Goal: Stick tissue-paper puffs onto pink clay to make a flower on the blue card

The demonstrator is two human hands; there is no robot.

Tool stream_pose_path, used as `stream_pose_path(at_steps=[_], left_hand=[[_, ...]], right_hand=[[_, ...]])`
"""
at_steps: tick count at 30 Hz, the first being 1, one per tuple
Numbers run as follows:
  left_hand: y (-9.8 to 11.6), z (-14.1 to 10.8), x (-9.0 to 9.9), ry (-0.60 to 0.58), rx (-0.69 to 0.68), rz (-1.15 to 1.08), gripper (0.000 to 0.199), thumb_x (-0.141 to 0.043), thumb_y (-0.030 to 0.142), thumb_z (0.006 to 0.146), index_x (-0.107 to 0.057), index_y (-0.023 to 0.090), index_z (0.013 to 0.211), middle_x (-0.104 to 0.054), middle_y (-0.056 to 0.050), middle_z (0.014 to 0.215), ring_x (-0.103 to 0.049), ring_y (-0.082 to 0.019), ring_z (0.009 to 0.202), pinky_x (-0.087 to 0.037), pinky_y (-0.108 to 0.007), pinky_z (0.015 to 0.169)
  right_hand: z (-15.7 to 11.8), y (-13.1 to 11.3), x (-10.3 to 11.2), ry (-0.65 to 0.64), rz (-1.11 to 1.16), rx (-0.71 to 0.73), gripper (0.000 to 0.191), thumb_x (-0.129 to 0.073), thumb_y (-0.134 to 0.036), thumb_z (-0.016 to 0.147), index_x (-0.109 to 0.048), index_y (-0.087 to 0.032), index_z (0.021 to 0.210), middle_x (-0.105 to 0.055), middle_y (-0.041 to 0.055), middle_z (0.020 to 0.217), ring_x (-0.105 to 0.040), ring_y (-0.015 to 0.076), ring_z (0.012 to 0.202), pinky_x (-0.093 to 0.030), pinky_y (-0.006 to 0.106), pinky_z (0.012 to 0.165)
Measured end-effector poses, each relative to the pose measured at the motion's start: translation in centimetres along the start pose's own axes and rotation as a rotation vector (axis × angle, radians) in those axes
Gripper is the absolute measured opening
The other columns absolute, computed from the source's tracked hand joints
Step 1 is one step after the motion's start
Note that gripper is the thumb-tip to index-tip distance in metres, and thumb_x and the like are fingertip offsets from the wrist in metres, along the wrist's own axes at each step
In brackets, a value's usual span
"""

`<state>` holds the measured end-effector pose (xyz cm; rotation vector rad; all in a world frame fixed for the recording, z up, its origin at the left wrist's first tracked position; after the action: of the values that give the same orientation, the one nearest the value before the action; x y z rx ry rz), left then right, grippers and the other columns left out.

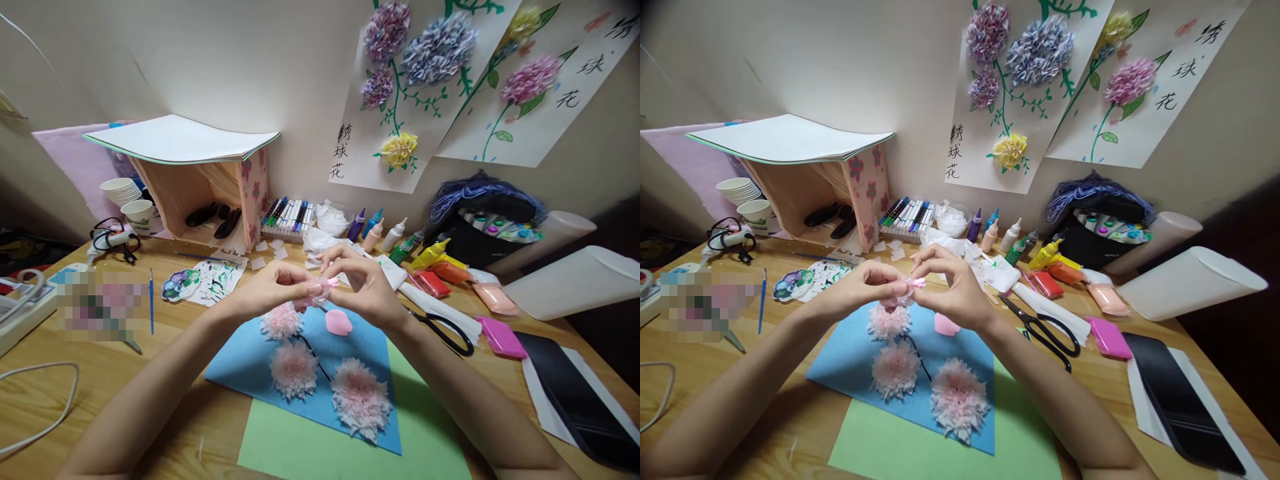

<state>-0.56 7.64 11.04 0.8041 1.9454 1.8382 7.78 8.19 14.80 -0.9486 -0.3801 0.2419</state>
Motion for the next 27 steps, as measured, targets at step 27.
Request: stream_pose_path(at_steps=[27], left_hand=[[-4.6, 2.3, 5.9, 0.417, -0.128, 1.159, 0.036, -0.048, 0.025, 0.086, -0.054, 0.011, 0.118, -0.057, -0.016, 0.118, -0.052, -0.027, 0.110, -0.042, -0.041, 0.093]], right_hand=[[-10.4, 7.4, 2.7, -0.091, -0.542, -0.168, 0.019, -0.056, -0.019, 0.086, -0.070, -0.021, 0.098, -0.068, 0.0068, 0.088, -0.062, 0.0179, 0.080, -0.051, 0.033, 0.071]])
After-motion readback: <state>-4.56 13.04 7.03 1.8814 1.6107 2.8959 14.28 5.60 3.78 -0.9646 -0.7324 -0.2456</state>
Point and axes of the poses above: each hand's wrist, its own z-axis towards the middle knuckle, its own x-axis out of the back of the hand, y = z × x, the point moved 10 cm from there along z, towards the middle knuckle
